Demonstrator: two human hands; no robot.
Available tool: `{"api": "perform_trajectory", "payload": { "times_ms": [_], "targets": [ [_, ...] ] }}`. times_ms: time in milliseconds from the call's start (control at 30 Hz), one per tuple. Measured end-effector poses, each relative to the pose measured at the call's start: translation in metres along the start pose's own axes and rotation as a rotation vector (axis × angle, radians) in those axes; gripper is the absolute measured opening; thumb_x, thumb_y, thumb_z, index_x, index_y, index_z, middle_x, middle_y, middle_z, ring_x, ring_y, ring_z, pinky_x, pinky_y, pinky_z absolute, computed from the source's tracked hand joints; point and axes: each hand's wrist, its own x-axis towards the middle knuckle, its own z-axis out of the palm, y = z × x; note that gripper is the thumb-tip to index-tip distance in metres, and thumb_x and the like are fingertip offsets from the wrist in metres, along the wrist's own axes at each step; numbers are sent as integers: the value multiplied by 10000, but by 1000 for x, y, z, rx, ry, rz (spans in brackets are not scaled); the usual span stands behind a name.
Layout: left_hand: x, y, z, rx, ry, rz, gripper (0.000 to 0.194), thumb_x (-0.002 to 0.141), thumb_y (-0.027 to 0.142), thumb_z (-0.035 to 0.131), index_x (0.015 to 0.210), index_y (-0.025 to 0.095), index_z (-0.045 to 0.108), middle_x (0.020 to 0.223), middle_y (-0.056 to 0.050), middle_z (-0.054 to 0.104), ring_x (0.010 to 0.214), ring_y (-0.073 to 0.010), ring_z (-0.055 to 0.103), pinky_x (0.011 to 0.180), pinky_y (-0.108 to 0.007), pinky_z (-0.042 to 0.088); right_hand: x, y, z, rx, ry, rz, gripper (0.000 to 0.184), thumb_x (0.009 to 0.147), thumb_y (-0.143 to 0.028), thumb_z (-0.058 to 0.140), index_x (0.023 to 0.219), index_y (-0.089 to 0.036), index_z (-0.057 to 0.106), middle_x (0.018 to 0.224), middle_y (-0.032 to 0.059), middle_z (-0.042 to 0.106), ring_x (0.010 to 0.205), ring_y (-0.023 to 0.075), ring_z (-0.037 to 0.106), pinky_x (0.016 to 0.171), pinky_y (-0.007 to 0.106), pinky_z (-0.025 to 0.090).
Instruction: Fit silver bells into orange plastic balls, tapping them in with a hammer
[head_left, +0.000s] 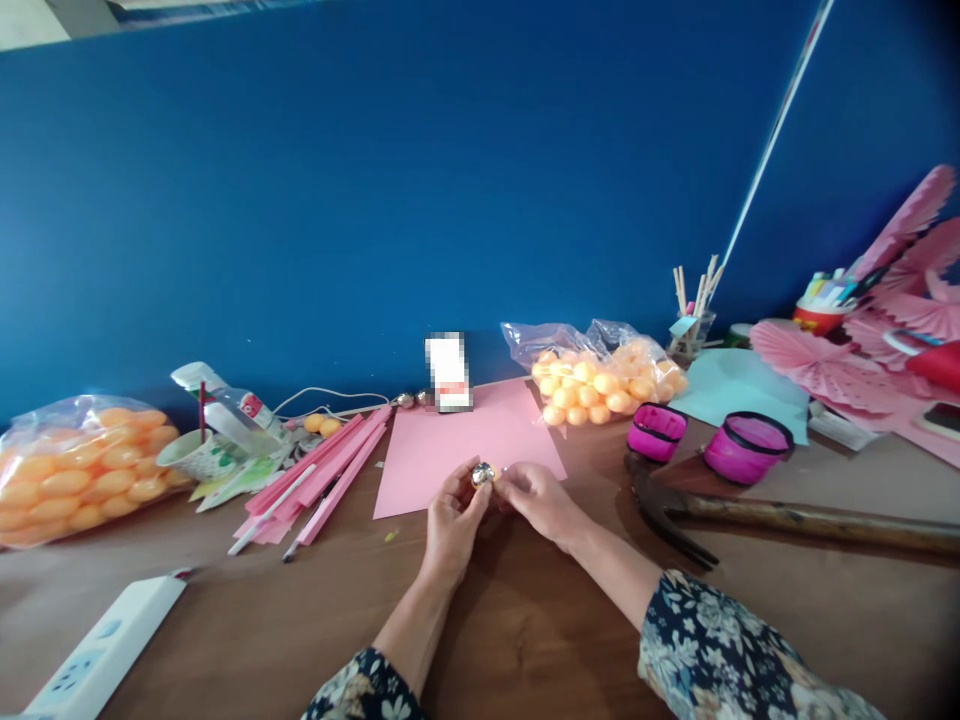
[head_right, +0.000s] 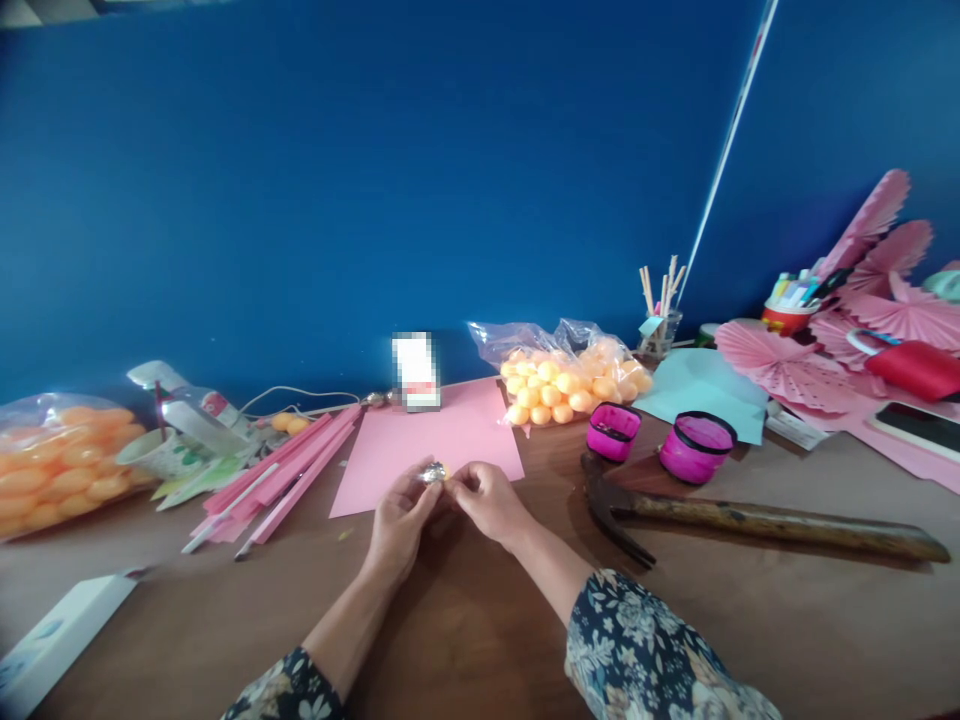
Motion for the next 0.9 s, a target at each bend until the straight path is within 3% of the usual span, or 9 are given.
{"api": "perform_trajectory", "payload": {
  "times_ms": [267,667,900],
  "targets": [
    [0,1,0,-62,-20,-15,513,685,291,647,1160,165,502,1147,-121,581,1060,-238,535,872,-349,451,-4,-5,0,-37,-14,-42,239,763,-395,528,701,-163,534,618,0,582,583,126,539,554,244,429],
    [2,2,1,-31,59,-40,457,681,320,647,1092,147,548,964,-99,658,876,-201,621,760,-304,494,-9,-16,2,-133,-44,-109,167,760,-317,533,670,-176,541,629,-7,592,602,130,545,571,242,426],
    [0,2,1,-155,-27,-57,470,737,344,587,1169,182,497,1048,-97,626,888,-194,614,769,-319,489,-7,-8,3,-176,-2,-149,143,776,-311,514,741,-177,550,698,6,606,641,134,551,608,255,438]
  ]
}}
